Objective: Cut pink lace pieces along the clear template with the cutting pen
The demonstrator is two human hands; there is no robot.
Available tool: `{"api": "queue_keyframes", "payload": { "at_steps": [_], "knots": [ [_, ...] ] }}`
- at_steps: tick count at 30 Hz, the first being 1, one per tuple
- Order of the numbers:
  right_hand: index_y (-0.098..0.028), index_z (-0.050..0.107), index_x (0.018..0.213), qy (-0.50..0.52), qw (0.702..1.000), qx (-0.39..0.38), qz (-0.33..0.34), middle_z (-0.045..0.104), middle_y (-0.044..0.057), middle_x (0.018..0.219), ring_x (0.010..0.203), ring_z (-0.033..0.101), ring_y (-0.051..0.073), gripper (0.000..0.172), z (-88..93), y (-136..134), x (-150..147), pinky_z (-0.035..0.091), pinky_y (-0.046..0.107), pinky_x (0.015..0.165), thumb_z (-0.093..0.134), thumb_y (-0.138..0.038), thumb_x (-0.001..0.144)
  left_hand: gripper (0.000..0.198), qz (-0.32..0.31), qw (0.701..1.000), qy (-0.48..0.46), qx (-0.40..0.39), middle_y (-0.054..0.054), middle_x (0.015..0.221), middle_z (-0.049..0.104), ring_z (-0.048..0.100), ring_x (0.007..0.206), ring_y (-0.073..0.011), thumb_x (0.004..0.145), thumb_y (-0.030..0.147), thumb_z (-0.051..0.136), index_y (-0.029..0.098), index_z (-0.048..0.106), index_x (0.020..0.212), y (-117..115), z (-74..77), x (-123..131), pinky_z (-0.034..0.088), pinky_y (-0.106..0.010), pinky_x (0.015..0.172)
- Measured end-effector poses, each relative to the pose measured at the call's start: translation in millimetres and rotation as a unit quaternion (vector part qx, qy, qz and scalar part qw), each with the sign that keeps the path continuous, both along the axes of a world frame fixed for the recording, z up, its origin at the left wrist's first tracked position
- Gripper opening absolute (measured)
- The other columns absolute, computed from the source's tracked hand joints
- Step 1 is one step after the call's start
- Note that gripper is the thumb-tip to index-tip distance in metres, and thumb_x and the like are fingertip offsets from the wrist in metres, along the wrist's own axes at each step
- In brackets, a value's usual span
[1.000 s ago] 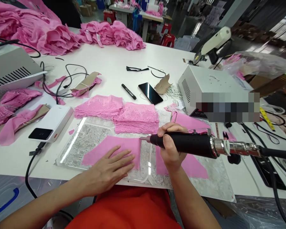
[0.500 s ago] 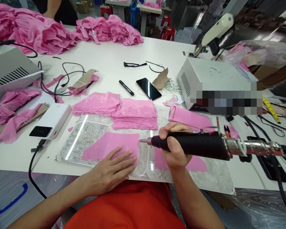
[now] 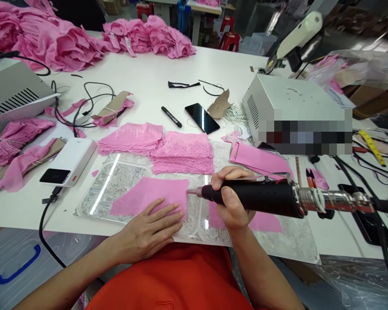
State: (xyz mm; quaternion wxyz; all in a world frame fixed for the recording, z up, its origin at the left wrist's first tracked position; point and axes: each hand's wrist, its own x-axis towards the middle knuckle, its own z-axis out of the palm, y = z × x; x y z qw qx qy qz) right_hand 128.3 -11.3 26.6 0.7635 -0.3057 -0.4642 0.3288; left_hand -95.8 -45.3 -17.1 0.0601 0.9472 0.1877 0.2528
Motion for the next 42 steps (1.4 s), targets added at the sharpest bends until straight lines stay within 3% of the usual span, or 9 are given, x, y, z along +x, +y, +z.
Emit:
{"api": "queue_keyframes", "payload": {
  "at_steps": [17, 28, 42],
  "knots": [
    [-0.019, 0.060, 0.083, -0.035, 0.999, -0.009, 0.006, 0.058, 0.000, 0.080, 0.059, 0.054, 0.011, 0.010, 2.4, -1.4, 1.1, 0.049, 0.031, 0.059, 0.064, -0.020, 0.074, 0.026, -0.007, 1.000, 0.018, -0.005, -0.008, 0.132, 0.064, 0.052, 0.131, -0.0235, 0.099, 0.022, 0.051, 0.013, 0.062, 0.120, 0.3, -0.8, -0.9, 0.029, -0.046, 0.120],
    [-0.019, 0.061, 0.085, -0.019, 0.998, -0.045, 0.050, 0.057, 0.000, 0.079, 0.056, 0.051, 0.010, 0.013, 5.8, -22.9, 9.3, 0.048, 0.030, 0.057, 0.066, -0.023, 0.074, 0.024, -0.019, 0.999, 0.019, -0.021, -0.006, 0.132, 0.065, 0.050, 0.134, -0.0220, 0.099, 0.023, 0.049, 0.016, 0.062, 0.118, -1.6, 0.9, -0.8, 0.031, -0.043, 0.120],
    [-0.019, 0.059, 0.084, -0.049, 0.995, -0.050, 0.065, 0.057, 0.000, 0.078, 0.058, 0.052, 0.011, 0.013, 4.1, -27.9, 9.1, 0.049, 0.032, 0.061, 0.068, -0.024, 0.076, 0.024, -0.018, 1.000, 0.005, -0.018, -0.006, 0.130, 0.066, 0.051, 0.133, -0.0222, 0.100, 0.025, 0.051, 0.015, 0.062, 0.118, -2.8, -1.6, -0.4, 0.032, -0.043, 0.119]
  ]
}}
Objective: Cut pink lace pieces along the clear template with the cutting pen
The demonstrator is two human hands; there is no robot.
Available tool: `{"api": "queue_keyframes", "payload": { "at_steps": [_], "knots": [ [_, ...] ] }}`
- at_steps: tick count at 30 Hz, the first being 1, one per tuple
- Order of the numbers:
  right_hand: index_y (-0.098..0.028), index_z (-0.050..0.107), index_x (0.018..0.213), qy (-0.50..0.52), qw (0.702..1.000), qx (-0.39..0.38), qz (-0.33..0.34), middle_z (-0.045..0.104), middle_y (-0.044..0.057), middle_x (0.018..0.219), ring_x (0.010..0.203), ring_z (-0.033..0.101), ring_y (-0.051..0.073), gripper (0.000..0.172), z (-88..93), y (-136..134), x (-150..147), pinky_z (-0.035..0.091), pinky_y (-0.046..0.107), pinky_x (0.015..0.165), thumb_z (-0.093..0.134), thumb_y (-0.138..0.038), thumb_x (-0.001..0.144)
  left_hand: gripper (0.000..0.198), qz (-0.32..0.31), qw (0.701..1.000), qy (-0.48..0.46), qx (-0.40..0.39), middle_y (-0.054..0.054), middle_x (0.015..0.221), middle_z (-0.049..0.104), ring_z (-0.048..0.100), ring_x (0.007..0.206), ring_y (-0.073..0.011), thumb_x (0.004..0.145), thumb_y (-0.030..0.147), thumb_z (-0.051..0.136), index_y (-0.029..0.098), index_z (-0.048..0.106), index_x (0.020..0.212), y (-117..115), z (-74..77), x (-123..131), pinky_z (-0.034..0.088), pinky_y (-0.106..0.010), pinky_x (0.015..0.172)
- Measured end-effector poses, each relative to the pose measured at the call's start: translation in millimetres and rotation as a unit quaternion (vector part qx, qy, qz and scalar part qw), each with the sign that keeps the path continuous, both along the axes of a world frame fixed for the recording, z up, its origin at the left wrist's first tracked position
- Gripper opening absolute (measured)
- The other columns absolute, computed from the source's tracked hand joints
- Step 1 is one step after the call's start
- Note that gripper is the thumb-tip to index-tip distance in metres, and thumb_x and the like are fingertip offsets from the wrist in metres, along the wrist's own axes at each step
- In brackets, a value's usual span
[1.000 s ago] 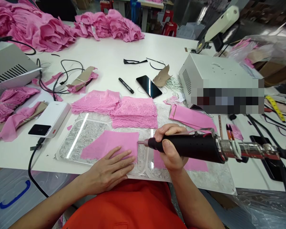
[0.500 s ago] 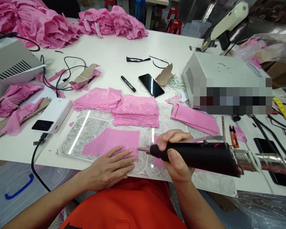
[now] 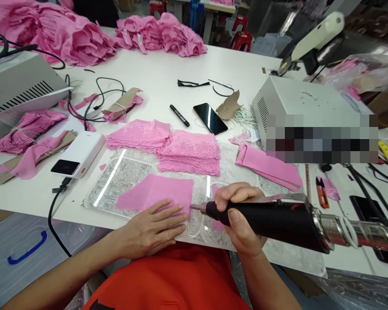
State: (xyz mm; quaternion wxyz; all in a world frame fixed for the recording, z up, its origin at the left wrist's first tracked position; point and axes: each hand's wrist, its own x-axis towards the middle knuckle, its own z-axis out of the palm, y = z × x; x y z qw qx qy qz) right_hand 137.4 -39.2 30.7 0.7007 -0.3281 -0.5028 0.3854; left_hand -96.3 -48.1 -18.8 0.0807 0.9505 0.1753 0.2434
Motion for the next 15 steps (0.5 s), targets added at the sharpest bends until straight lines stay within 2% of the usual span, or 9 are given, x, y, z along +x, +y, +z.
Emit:
{"api": "queue_keyframes", "payload": {
  "at_steps": [5, 10, 15],
  "knots": [
    [-0.018, 0.060, 0.082, 0.017, 0.999, -0.005, -0.037, 0.056, 0.000, 0.077, 0.056, 0.050, 0.010, 0.015, 4.7, 8.6, -5.0, 0.047, 0.031, 0.058, 0.069, -0.026, 0.072, 0.026, 0.020, 1.000, -0.011, 0.009, -0.008, 0.128, 0.066, 0.053, 0.131, -0.0213, 0.099, 0.028, 0.052, 0.015, 0.062, 0.120, -1.6, 5.1, -6.1, 0.034, -0.042, 0.118],
    [-0.019, 0.059, 0.080, 0.021, 0.994, 0.035, -0.099, 0.055, 0.000, 0.079, 0.058, 0.051, 0.010, 0.011, 7.5, 31.1, -26.7, 0.046, 0.030, 0.057, 0.064, -0.023, 0.071, 0.027, 0.125, 0.991, -0.041, 0.028, -0.010, 0.128, 0.067, 0.049, 0.135, -0.0251, 0.097, 0.018, 0.053, 0.014, 0.060, 0.123, 0.1, 8.4, -34.3, 0.036, -0.044, 0.117],
    [-0.021, 0.055, 0.080, -0.023, 0.993, 0.035, -0.111, 0.053, -0.001, 0.082, 0.060, 0.052, 0.011, 0.012, 3.1, 44.8, -41.7, 0.049, 0.032, 0.063, 0.065, -0.026, 0.074, 0.034, 0.206, 0.977, -0.045, 0.042, -0.010, 0.128, 0.066, 0.046, 0.137, -0.0250, 0.094, 0.012, 0.054, 0.016, 0.058, 0.128, 0.8, -1.4, -66.4, 0.032, -0.046, 0.119]
  ]
}}
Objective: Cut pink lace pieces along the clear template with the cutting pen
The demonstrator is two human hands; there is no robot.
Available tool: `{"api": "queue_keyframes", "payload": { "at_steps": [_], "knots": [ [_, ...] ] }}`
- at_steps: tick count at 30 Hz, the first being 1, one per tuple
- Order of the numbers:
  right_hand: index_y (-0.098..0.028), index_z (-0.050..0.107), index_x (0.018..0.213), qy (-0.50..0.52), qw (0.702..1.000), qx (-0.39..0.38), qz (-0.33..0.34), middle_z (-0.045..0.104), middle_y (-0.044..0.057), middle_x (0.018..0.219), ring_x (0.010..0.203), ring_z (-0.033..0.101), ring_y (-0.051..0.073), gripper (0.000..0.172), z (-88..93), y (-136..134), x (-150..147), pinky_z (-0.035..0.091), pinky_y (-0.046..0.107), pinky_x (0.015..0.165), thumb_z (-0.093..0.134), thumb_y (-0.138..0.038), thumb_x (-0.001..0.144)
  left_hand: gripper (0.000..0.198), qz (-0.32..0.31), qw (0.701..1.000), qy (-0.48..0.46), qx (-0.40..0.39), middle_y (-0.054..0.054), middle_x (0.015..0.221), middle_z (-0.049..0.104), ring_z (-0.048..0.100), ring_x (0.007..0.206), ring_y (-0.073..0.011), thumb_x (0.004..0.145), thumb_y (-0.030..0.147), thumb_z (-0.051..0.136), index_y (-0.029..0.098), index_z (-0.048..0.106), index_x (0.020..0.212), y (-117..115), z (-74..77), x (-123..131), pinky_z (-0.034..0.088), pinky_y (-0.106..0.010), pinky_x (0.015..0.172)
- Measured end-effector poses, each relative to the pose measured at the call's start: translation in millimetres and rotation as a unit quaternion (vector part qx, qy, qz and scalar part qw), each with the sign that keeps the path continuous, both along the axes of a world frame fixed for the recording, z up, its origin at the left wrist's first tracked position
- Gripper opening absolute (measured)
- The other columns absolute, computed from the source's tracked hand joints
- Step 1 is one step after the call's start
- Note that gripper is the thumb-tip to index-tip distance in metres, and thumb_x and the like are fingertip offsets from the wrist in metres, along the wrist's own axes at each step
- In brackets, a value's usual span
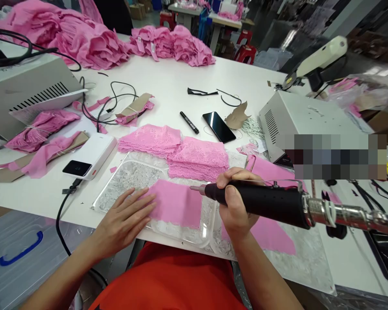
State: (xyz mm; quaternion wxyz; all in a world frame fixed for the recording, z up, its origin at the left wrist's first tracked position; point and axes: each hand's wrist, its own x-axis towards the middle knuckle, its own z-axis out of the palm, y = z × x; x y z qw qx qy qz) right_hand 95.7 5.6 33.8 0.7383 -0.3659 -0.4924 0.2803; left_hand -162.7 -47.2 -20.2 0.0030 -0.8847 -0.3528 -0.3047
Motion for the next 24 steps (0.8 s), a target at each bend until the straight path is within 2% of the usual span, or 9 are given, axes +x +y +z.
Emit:
{"api": "queue_keyframes", "payload": {
  "at_steps": [3, 7, 12, 17, 24],
  "knots": [
    [-0.021, 0.055, 0.079, -0.010, 1.000, 0.001, -0.003, 0.054, -0.001, 0.081, 0.060, 0.052, 0.010, 0.013, -1.3, 2.4, -3.5, 0.049, 0.032, 0.063, 0.065, -0.025, 0.072, 0.034, 0.021, 1.000, -0.014, -0.003, -0.011, 0.130, 0.065, 0.046, 0.137, -0.0244, 0.095, 0.012, 0.052, 0.015, 0.058, 0.127, -3.1, -6.7, -10.7, 0.029, -0.045, 0.120],
    [-0.020, 0.057, 0.079, 0.007, 1.000, -0.009, 0.000, 0.055, 0.000, 0.081, 0.060, 0.052, 0.011, 0.009, 1.2, 1.7, -6.2, 0.048, 0.032, 0.063, 0.061, -0.020, 0.071, 0.032, 0.037, 0.999, -0.028, -0.008, -0.011, 0.129, 0.065, 0.047, 0.137, -0.0250, 0.094, 0.011, 0.054, 0.014, 0.059, 0.126, -7.5, -10.5, -17.8, 0.033, -0.046, 0.118],
    [-0.021, 0.059, 0.075, 0.020, 1.000, -0.018, -0.005, 0.054, 0.000, 0.075, 0.056, 0.047, 0.012, 0.010, 4.5, 0.1, -6.6, 0.045, 0.034, 0.060, 0.059, -0.019, 0.065, 0.029, 0.063, 0.997, -0.051, 0.002, -0.009, 0.118, 0.071, 0.054, 0.131, -0.0249, 0.092, 0.011, 0.057, 0.017, 0.061, 0.120, -12.2, -10.2, -24.6, 0.041, -0.046, 0.112],
    [-0.022, 0.060, 0.071, 0.044, 0.997, -0.054, -0.011, 0.052, 0.000, 0.075, 0.057, 0.045, 0.013, 0.009, 6.3, -1.6, -7.6, 0.044, 0.036, 0.062, 0.057, -0.019, 0.063, 0.020, 0.088, 0.993, -0.074, 0.022, -0.010, 0.109, 0.073, 0.061, 0.123, -0.0264, 0.090, 0.008, 0.059, 0.015, 0.062, 0.108, -17.7, -9.1, -29.2, 0.049, -0.046, 0.104],
    [-0.022, 0.061, 0.074, 0.084, 0.994, -0.066, 0.026, 0.054, -0.001, 0.075, 0.058, 0.046, 0.012, 0.011, 6.0, -5.8, -21.9, 0.045, 0.033, 0.063, 0.062, -0.021, 0.063, 0.023, 0.080, 0.993, -0.084, 0.030, -0.010, 0.106, 0.074, 0.063, 0.119, -0.0258, 0.089, 0.011, 0.058, 0.016, 0.062, 0.111, -20.7, -9.3, -29.8, 0.050, -0.046, 0.102]
  ]
}}
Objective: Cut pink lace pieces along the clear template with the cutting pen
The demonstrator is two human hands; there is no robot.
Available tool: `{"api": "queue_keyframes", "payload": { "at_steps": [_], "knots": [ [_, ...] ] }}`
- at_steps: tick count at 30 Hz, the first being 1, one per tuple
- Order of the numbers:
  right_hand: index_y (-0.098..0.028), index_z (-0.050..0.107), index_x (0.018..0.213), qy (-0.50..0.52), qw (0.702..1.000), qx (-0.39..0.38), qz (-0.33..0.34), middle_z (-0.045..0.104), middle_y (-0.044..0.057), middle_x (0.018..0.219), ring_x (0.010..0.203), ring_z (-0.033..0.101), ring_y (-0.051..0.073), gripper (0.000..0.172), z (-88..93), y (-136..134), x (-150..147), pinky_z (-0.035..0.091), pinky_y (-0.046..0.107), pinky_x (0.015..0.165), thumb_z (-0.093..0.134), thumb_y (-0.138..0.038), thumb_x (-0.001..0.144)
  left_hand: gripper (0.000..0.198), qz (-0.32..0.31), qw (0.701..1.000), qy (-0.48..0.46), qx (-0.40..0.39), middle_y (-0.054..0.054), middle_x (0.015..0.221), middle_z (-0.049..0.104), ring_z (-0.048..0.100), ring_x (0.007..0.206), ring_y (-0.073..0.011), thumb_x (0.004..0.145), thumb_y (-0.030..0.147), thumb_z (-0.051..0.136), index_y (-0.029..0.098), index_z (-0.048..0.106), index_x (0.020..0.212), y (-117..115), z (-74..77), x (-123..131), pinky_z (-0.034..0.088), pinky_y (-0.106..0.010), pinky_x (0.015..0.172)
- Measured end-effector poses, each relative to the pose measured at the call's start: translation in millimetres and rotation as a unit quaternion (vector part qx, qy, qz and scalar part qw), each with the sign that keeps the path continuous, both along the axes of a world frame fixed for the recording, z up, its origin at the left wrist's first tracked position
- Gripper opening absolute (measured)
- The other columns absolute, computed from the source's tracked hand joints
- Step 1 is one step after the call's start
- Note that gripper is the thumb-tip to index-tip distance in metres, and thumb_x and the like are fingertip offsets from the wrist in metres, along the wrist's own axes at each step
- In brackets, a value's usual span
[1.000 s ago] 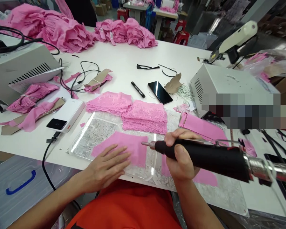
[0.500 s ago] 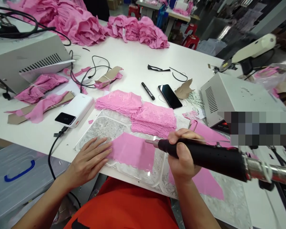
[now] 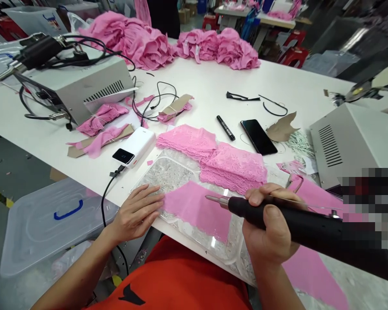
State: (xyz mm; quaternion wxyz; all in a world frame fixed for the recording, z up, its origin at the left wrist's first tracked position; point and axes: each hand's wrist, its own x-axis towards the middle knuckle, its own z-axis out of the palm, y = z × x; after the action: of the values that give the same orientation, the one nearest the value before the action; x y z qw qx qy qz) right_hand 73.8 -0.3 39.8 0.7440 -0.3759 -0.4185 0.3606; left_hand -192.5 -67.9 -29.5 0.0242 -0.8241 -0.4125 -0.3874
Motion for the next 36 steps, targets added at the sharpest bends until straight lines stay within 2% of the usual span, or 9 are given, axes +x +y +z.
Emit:
{"api": "queue_keyframes", "payload": {
  "at_steps": [8, 14, 25, 30, 36],
  "knots": [
    [-0.021, 0.060, 0.083, -0.014, 0.998, 0.031, 0.052, 0.055, 0.000, 0.085, 0.065, 0.053, 0.011, 0.013, -3.1, 0.6, -33.4, 0.049, 0.033, 0.070, 0.066, -0.020, 0.072, 0.022, 0.008, 0.999, -0.020, 0.031, -0.010, 0.101, 0.075, 0.066, 0.114, -0.0259, 0.088, 0.012, 0.058, 0.016, 0.064, 0.109, -0.3, -5.1, -0.9, 0.052, -0.046, 0.097],
    [-0.021, 0.061, 0.085, -0.029, 0.994, 0.059, 0.085, 0.057, -0.001, 0.085, 0.065, 0.055, 0.011, 0.011, -7.4, 8.0, -50.6, 0.050, 0.031, 0.068, 0.067, -0.019, 0.075, 0.019, 0.009, 0.999, -0.029, 0.034, -0.010, 0.100, 0.076, 0.065, 0.115, -0.0277, 0.087, 0.012, 0.059, 0.014, 0.064, 0.106, 0.6, -8.5, -1.8, 0.050, -0.046, 0.098],
    [-0.021, 0.060, 0.087, -0.052, 0.992, 0.067, 0.096, 0.058, -0.001, 0.084, 0.065, 0.055, 0.011, 0.013, -13.6, 8.7, -55.9, 0.050, 0.031, 0.067, 0.065, -0.020, 0.075, 0.020, -0.002, 0.999, -0.031, 0.024, -0.009, 0.106, 0.076, 0.063, 0.119, -0.0291, 0.088, 0.015, 0.060, 0.015, 0.065, 0.107, -0.5, -9.0, -2.5, 0.047, -0.047, 0.102],
    [-0.020, 0.059, 0.086, -0.054, 0.991, 0.069, 0.098, 0.058, -0.001, 0.084, 0.064, 0.055, 0.011, 0.013, -14.7, 9.9, -57.7, 0.050, 0.032, 0.067, 0.066, -0.020, 0.074, 0.021, 0.003, 0.999, -0.033, 0.022, -0.007, 0.104, 0.076, 0.063, 0.120, -0.0270, 0.088, 0.015, 0.059, 0.018, 0.065, 0.108, -1.2, -8.5, -2.3, 0.047, -0.046, 0.103],
    [-0.019, 0.060, 0.081, -0.027, 0.995, 0.033, 0.092, 0.057, -0.001, 0.082, 0.061, 0.054, 0.010, 0.013, -8.3, 7.7, -47.9, 0.050, 0.032, 0.065, 0.064, -0.019, 0.069, 0.020, 0.011, 0.999, -0.036, 0.028, -0.007, 0.102, 0.076, 0.064, 0.118, -0.0266, 0.088, 0.014, 0.058, 0.018, 0.064, 0.107, -0.6, -8.4, -3.9, 0.049, -0.046, 0.101]
  ]
}}
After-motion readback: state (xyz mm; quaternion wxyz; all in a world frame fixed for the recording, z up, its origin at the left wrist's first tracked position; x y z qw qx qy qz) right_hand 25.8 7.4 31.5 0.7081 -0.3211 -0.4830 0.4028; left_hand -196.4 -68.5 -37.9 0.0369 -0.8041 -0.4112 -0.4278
